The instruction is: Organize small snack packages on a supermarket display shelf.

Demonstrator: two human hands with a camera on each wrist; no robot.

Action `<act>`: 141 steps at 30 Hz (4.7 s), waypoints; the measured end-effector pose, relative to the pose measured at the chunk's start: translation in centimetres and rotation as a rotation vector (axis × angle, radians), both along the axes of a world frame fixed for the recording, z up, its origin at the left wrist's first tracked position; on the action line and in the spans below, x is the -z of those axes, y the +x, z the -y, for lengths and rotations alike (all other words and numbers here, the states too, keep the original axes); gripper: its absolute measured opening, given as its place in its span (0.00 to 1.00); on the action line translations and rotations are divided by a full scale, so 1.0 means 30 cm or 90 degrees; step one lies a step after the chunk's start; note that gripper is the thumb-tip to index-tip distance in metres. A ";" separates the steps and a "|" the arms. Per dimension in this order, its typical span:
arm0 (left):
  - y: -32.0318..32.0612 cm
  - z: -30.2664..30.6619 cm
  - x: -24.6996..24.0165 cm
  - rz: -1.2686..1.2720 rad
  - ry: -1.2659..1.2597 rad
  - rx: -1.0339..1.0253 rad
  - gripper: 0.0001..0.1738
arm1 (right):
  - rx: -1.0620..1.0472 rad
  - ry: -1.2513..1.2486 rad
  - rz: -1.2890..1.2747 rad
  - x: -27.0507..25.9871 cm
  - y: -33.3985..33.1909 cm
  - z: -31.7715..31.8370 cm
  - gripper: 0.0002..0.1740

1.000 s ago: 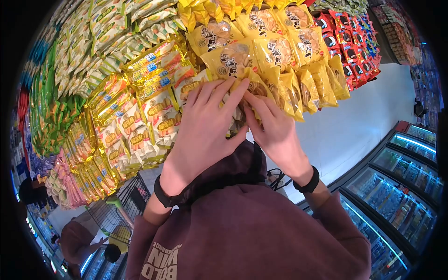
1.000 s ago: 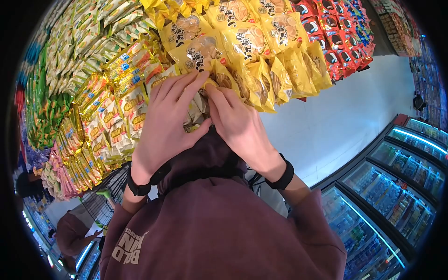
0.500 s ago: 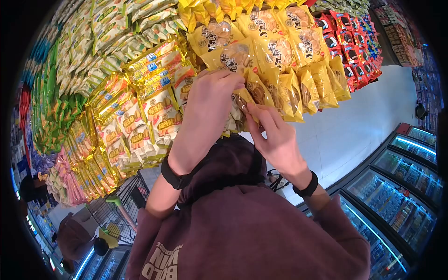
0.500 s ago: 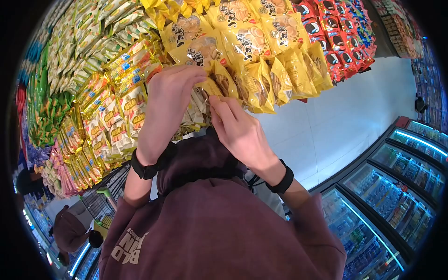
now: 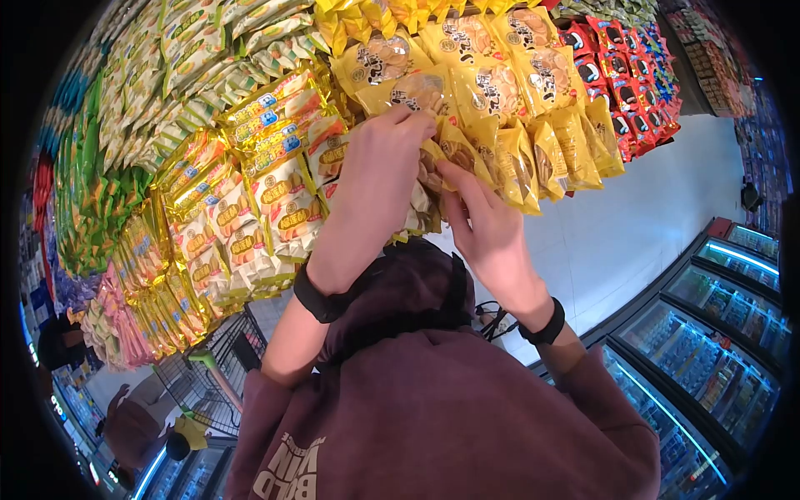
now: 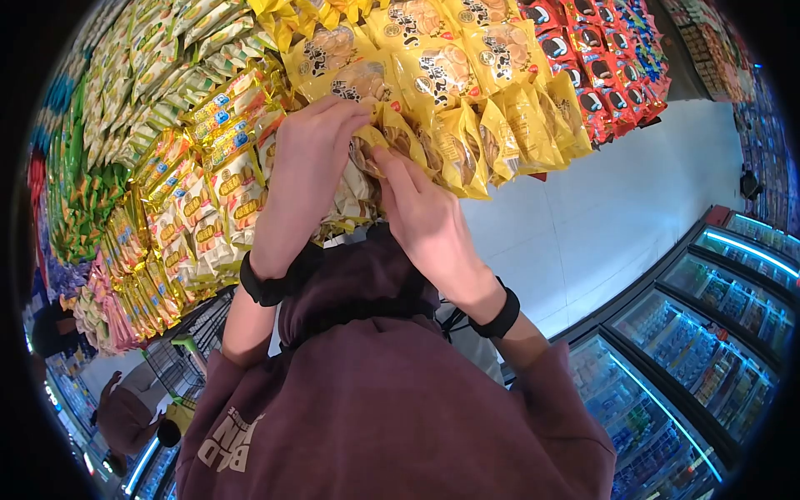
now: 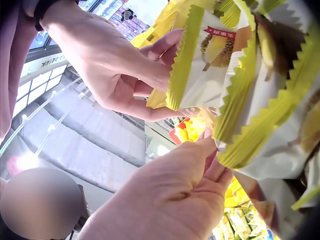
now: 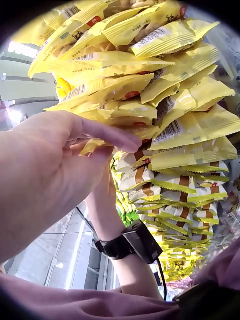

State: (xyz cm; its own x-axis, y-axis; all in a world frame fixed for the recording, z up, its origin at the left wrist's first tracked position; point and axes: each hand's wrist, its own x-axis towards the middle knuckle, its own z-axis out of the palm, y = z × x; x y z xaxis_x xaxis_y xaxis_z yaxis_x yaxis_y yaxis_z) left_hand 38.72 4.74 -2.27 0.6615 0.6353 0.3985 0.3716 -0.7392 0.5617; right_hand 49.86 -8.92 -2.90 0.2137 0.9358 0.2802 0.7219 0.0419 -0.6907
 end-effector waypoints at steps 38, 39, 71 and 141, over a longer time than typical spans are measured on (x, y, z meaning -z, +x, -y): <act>-0.045 0.174 -0.049 -0.218 0.077 0.101 0.42 | 0.024 -0.010 0.313 -0.018 0.109 0.036 0.26; -0.041 0.174 -0.042 -0.212 0.063 0.106 0.43 | 0.025 -0.010 0.299 -0.021 0.109 0.030 0.26; -0.051 0.174 -0.034 -0.233 0.045 0.143 0.45 | 0.175 0.112 0.322 -0.030 0.259 0.113 0.23; -0.015 0.209 -0.020 -0.108 0.026 0.184 0.47 | 0.211 -0.030 0.306 -0.122 0.507 0.022 0.33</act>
